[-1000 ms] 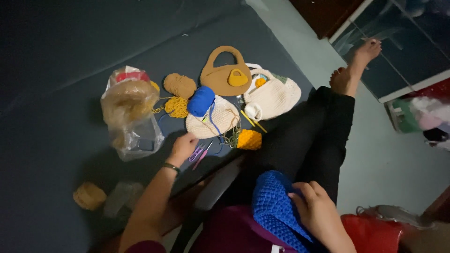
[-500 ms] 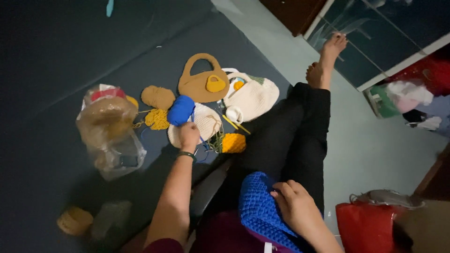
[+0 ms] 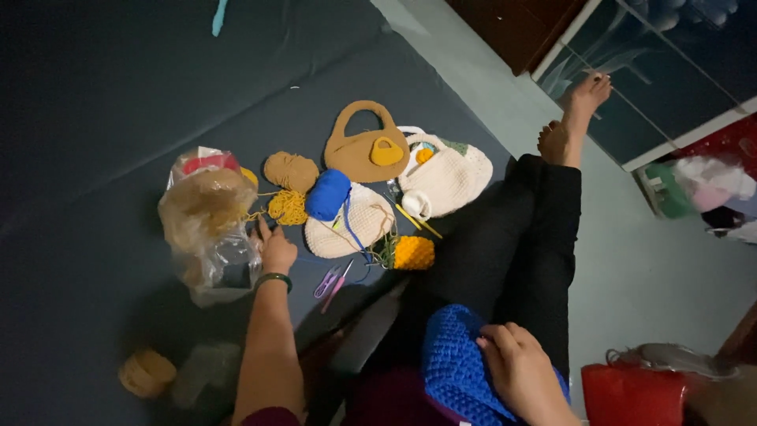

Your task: Crocheting a small blue bag using a crochet hook and yarn while sitting on the floor.

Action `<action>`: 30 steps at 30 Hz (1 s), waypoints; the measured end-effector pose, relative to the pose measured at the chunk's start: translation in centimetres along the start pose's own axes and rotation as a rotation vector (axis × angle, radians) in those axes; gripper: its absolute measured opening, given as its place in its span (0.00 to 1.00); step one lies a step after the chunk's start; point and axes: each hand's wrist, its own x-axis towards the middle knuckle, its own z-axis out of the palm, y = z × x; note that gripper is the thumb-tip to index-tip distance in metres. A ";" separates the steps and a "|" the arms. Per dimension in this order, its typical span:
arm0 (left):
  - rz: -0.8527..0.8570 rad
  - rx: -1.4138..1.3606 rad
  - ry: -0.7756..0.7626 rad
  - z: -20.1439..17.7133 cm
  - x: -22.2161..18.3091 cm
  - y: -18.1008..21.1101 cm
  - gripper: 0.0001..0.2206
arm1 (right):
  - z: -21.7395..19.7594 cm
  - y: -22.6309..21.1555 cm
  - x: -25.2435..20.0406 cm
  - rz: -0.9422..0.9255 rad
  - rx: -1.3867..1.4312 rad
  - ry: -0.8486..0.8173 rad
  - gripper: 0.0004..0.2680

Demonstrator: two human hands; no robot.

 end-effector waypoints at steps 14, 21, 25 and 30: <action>-0.039 0.059 -0.221 -1.4 0.8 -1.1 0.24 | -0.9 -0.4 -0.1 0.157 -0.016 -0.120 0.09; 0.255 -0.281 0.495 -4.0 -1.0 1.4 0.07 | -1.5 -0.1 0.2 0.079 0.115 -0.055 0.10; 0.148 -0.635 0.320 -11.8 -7.7 11.3 0.12 | -1.7 -0.5 -0.6 -0.195 0.346 0.192 0.05; 0.643 -1.088 -0.225 -17.5 -18.4 23.0 0.07 | -0.6 -1.2 -2.5 -0.089 0.832 0.059 0.08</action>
